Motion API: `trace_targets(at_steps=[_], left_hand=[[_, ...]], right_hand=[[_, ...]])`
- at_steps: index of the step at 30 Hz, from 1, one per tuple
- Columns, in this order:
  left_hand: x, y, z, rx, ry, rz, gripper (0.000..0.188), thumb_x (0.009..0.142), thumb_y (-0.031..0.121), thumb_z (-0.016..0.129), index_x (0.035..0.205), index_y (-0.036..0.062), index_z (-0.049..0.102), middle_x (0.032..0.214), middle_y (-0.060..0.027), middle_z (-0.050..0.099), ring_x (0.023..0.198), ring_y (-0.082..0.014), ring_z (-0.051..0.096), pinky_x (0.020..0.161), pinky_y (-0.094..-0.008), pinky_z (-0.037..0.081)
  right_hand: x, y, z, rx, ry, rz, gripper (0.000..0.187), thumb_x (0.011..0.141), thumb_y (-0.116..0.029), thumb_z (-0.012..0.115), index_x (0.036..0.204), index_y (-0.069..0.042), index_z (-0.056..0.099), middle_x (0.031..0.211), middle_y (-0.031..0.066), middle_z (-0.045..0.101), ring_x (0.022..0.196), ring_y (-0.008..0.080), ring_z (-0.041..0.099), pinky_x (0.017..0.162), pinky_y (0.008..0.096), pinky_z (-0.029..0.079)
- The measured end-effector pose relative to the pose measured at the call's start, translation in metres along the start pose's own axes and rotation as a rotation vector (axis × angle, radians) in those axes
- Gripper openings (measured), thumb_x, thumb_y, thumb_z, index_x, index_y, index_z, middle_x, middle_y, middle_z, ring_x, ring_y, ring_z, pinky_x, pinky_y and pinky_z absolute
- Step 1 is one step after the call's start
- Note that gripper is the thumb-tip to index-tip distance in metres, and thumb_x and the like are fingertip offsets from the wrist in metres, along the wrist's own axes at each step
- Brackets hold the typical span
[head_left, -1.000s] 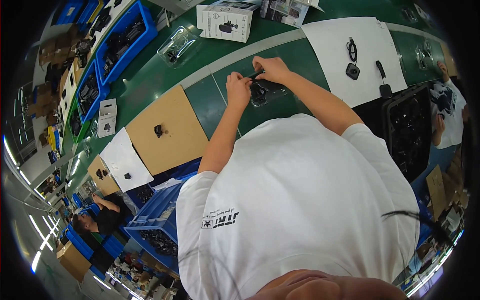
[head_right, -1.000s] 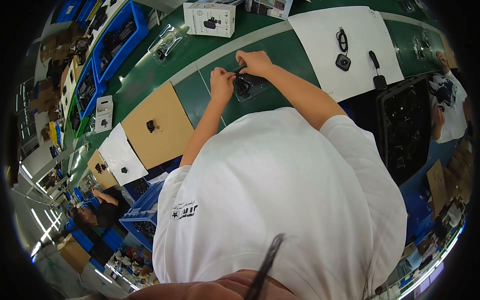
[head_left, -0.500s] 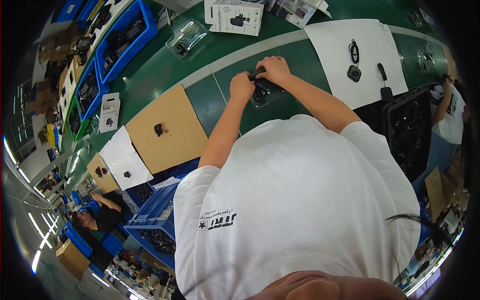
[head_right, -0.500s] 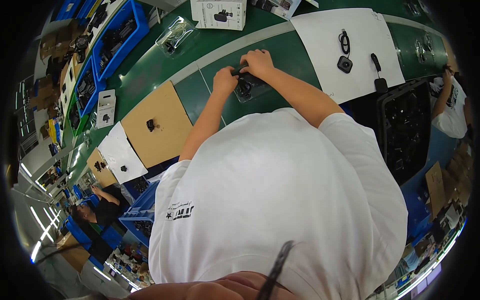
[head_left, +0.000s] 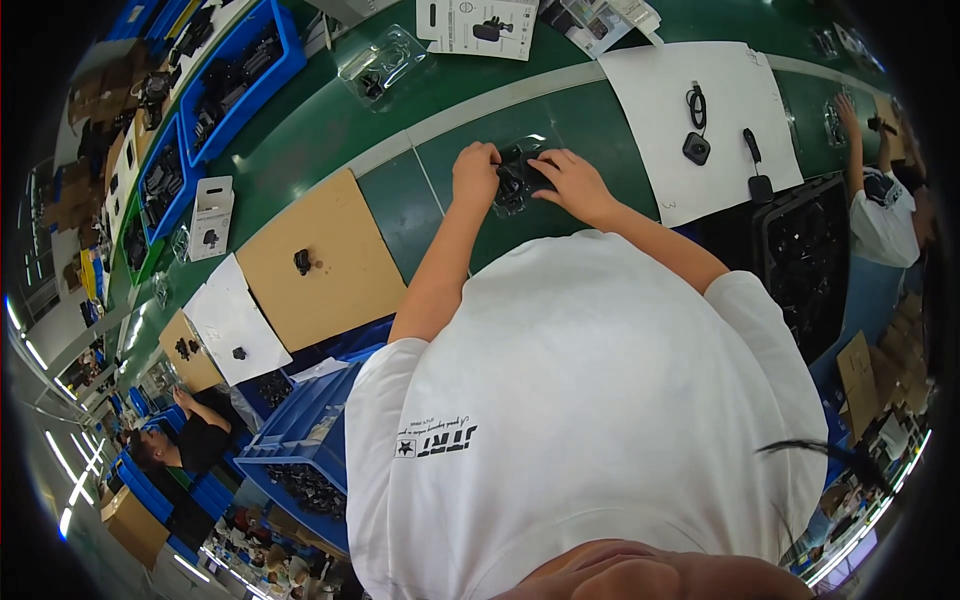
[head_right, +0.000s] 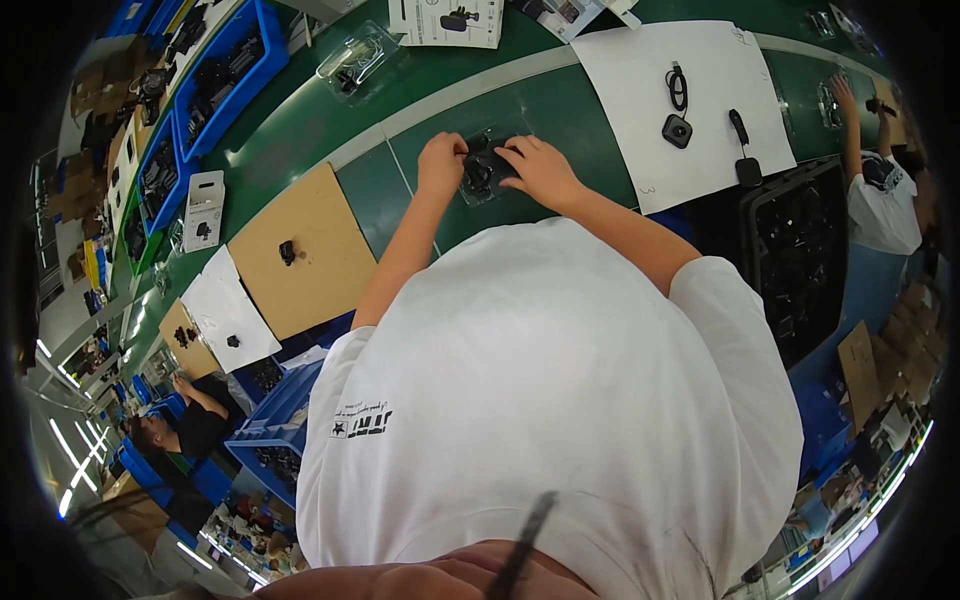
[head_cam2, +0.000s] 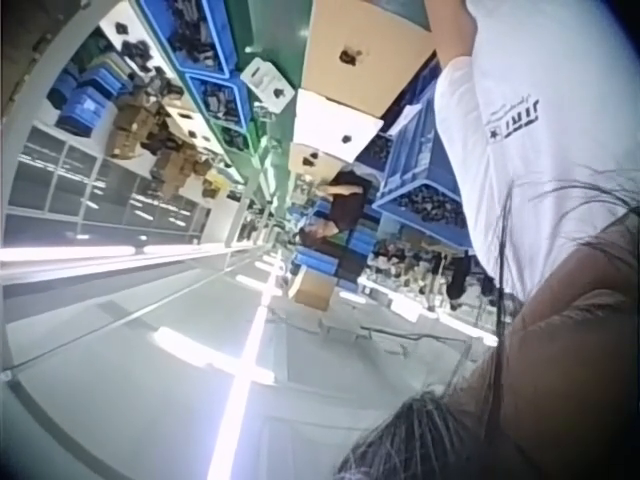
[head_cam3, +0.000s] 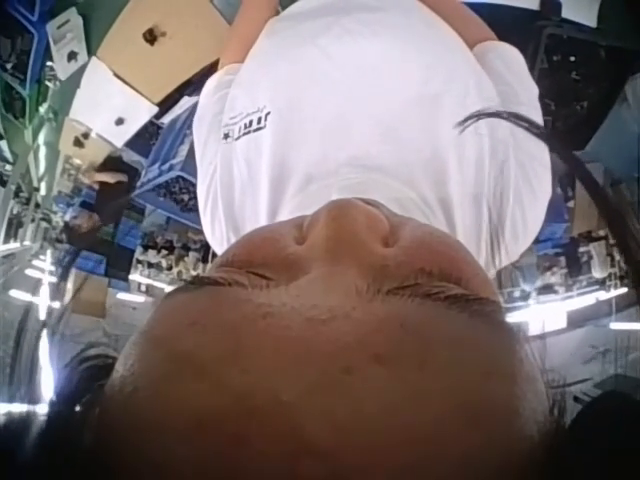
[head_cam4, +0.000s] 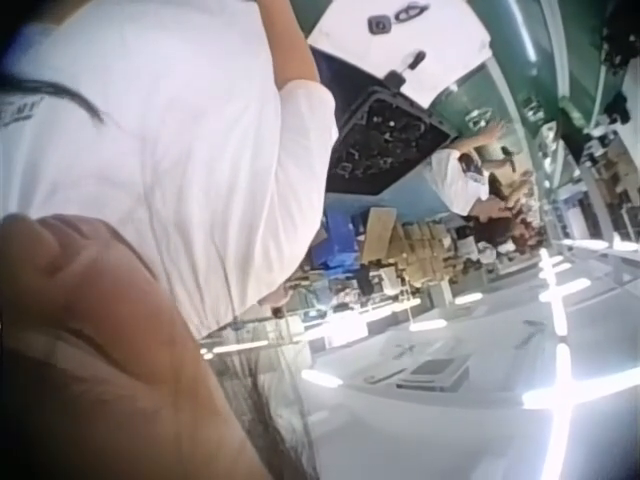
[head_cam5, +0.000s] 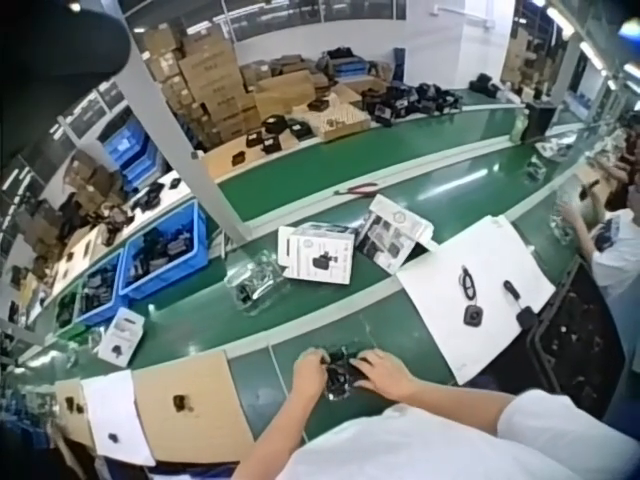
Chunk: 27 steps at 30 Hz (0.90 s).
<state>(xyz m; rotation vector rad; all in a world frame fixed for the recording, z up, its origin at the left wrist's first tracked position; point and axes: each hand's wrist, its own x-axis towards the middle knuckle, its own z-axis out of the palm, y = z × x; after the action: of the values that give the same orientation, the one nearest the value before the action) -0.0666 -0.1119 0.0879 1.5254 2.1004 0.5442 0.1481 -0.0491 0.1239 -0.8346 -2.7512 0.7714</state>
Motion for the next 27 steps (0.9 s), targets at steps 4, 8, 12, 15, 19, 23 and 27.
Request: trace_targets(at_steps=[4,8,12,15,19,23,27], left_hand=[[-0.005,0.008,-0.016,-0.113,-0.076,-0.015,0.011,0.078,0.007,0.067,0.088,0.003,0.07,0.089,-0.0103,0.066,0.078,-0.0275,0.062,0.072,-0.0356,0.05],[-0.012,0.014,-0.023,-0.054,-0.075,0.083,0.007,0.08,0.008,0.067,0.084,0.0029,0.071,0.088,-0.0088,0.065,0.078,-0.026,0.062,0.072,-0.0349,0.05],[-0.011,0.012,-0.021,-0.024,-0.071,0.141,0.008,0.081,0.01,0.069,0.081,0.0029,0.072,0.087,-0.008,0.064,0.078,-0.0266,0.062,0.072,-0.0351,0.05],[-0.01,0.01,-0.018,-0.016,-0.069,0.168,0.01,0.081,0.013,0.07,0.08,0.003,0.072,0.086,-0.0077,0.063,0.078,-0.0276,0.062,0.072,-0.0356,0.05],[-0.012,0.01,-0.016,-0.007,-0.003,0.257,0.012,0.082,0.016,0.07,0.078,0.0055,0.074,0.085,-0.0062,0.061,0.077,-0.0256,0.06,0.07,-0.0342,0.05],[-0.011,0.012,-0.02,0.013,-0.03,0.262,0.014,0.081,0.017,0.073,0.076,0.0037,0.072,0.083,-0.0055,0.059,0.077,-0.0248,0.06,0.07,-0.0336,0.049],[-0.011,0.015,-0.013,0.102,0.011,0.243,0.015,0.078,0.018,0.075,0.077,0.0039,0.071,0.082,-0.0052,0.058,0.075,-0.0244,0.059,0.07,-0.0334,0.049]], right_hand=[[0.009,0.007,0.001,-0.014,0.023,0.093,0.056,0.075,-0.028,0.078,0.126,-0.014,0.059,0.127,0.0019,0.053,0.114,0.0226,0.052,0.099,0.0371,0.041],[0.015,0.02,-0.005,-0.068,-0.014,0.027,0.059,0.072,-0.027,0.08,0.127,-0.016,0.059,0.126,0.001,0.054,0.116,0.0215,0.051,0.101,0.0363,0.04],[0.02,0.025,-0.01,-0.117,-0.068,-0.023,0.062,0.069,-0.028,0.082,0.126,-0.018,0.06,0.126,0.0001,0.054,0.118,0.0208,0.05,0.103,0.0368,0.038],[0.022,0.027,-0.013,-0.148,-0.11,-0.049,0.064,0.067,-0.028,0.083,0.126,-0.019,0.06,0.126,-0.0004,0.054,0.119,0.0205,0.049,0.104,0.0376,0.036],[0.02,0.034,-0.009,-0.073,-0.086,-0.042,0.067,0.064,-0.029,0.085,0.126,-0.021,0.061,0.126,-0.0012,0.054,0.119,0.0203,0.049,0.107,0.0389,0.033],[0.014,0.04,0.0,-0.068,-0.024,-0.04,0.076,0.062,-0.031,0.086,0.131,-0.023,0.057,0.129,-0.0013,0.053,0.121,0.0212,0.048,0.108,0.0408,0.032],[0.015,0.043,0.008,-0.018,0.029,0.058,0.085,0.06,-0.031,0.087,0.137,-0.025,0.052,0.134,-0.0017,0.051,0.124,0.0218,0.047,0.11,0.0421,0.032]])
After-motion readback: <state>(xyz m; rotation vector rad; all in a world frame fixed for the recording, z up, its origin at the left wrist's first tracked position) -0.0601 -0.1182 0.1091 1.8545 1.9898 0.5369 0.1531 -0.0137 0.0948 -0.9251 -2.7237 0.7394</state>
